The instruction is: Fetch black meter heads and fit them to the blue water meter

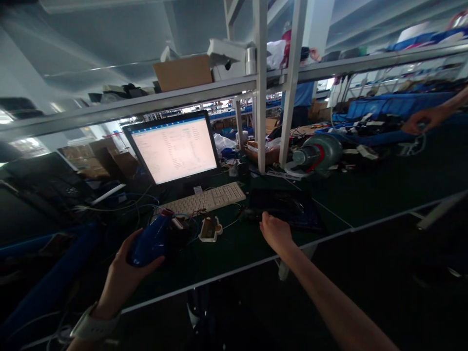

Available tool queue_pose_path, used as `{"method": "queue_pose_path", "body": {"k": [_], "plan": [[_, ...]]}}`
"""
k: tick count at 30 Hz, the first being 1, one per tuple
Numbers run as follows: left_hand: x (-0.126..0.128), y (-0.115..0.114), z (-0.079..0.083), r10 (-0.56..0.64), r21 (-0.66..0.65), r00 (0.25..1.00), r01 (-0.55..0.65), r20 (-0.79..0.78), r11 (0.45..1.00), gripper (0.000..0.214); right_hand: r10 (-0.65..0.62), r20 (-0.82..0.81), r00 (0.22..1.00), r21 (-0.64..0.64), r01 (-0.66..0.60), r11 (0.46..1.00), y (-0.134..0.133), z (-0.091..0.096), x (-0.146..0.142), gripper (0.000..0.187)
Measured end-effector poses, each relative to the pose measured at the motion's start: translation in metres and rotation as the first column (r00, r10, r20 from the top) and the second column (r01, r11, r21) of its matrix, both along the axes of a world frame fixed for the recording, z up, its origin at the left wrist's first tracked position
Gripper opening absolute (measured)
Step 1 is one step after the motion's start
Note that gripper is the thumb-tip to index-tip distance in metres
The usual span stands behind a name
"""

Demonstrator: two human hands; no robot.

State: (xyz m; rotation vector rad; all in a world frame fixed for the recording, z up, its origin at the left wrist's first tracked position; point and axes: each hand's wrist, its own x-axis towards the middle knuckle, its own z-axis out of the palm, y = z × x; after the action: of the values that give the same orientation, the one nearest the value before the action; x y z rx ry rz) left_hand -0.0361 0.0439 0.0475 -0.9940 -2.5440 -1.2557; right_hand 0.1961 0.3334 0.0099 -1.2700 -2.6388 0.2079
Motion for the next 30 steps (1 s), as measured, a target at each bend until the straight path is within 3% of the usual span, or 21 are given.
{"method": "queue_pose_path", "body": {"k": [2, 4, 5, 7, 8, 9, 11, 13, 17, 21, 23, 27, 30], "plan": [[0.003, -0.002, 0.000, -0.013, -0.015, 0.993, 0.011, -0.117, 1.000, 0.087, -0.023, -0.025, 0.999, 0.015, 0.023, 1.000, -0.006, 0.014, 0.002, 0.014], [0.006, -0.002, 0.000, -0.027, -0.034, 0.982, 0.021, -0.189, 0.999, 0.086, 0.028, -0.211, 0.977, 0.007, -0.027, 1.000, -0.021, 0.033, 0.007, 0.021], [0.008, -0.002, 0.000, -0.035, -0.043, 0.977, 0.026, -0.212, 0.999, 0.086, 0.086, -0.362, 0.928, 0.002, -0.091, 0.996, -0.030, 0.043, 0.009, 0.028], [0.011, 0.000, 0.001, -0.049, -0.056, 0.969, 0.036, -0.243, 0.998, 0.086, 0.235, -0.658, 0.716, 0.030, -0.286, 0.958, -0.053, 0.058, 0.010, 0.043], [0.013, 0.001, 0.002, -0.055, -0.057, 0.965, 0.041, -0.255, 0.998, 0.086, 0.301, -0.728, 0.616, 0.053, -0.387, 0.920, -0.063, 0.061, 0.009, 0.048], [0.014, 0.001, 0.002, -0.058, -0.053, 0.962, 0.046, -0.266, 0.998, 0.085, 0.362, -0.741, 0.565, 0.067, -0.475, 0.877, -0.073, 0.061, 0.006, 0.051], [0.016, 0.002, 0.003, -0.053, -0.038, 0.955, 0.044, -0.291, 0.998, 0.085, 0.467, -0.657, 0.593, 0.061, -0.575, 0.816, -0.084, 0.051, 0.000, 0.053], [0.016, 0.001, 0.003, -0.043, -0.036, 0.947, 0.033, -0.318, 0.999, 0.084, 0.490, -0.547, 0.678, 0.045, -0.561, 0.827, -0.083, 0.034, -0.004, 0.053], [0.011, -0.006, -0.003, -0.003, -0.015, 0.958, -0.002, -0.287, 1.000, 0.086, 0.277, -0.607, 0.744, 0.081, -0.289, 0.954, -0.054, 0.005, 0.009, 0.058], [0.007, -0.010, -0.010, 0.065, 0.007, 0.972, -0.065, -0.224, 0.998, 0.085, 0.149, -0.557, 0.817, 0.181, -0.056, 0.982, -0.028, -0.001, 0.034, 0.067], [0.007, -0.009, -0.012, 0.066, -0.016, 0.970, -0.071, -0.235, 0.997, 0.084, 0.146, -0.589, 0.795, 0.152, -0.069, 0.986, -0.032, 0.002, 0.037, 0.062], [0.012, -0.001, -0.012, 0.024, -0.025, 0.965, -0.032, -0.261, 0.999, 0.082, 0.271, -0.727, 0.631, 0.142, -0.249, 0.958, -0.067, 0.008, 0.015, 0.046], [0.017, 0.004, -0.009, -0.006, -0.007, 0.962, 0.004, -0.273, 1.000, 0.082, 0.473, -0.568, 0.673, 0.244, -0.412, 0.878, -0.085, 0.002, -0.008, 0.051]]}}
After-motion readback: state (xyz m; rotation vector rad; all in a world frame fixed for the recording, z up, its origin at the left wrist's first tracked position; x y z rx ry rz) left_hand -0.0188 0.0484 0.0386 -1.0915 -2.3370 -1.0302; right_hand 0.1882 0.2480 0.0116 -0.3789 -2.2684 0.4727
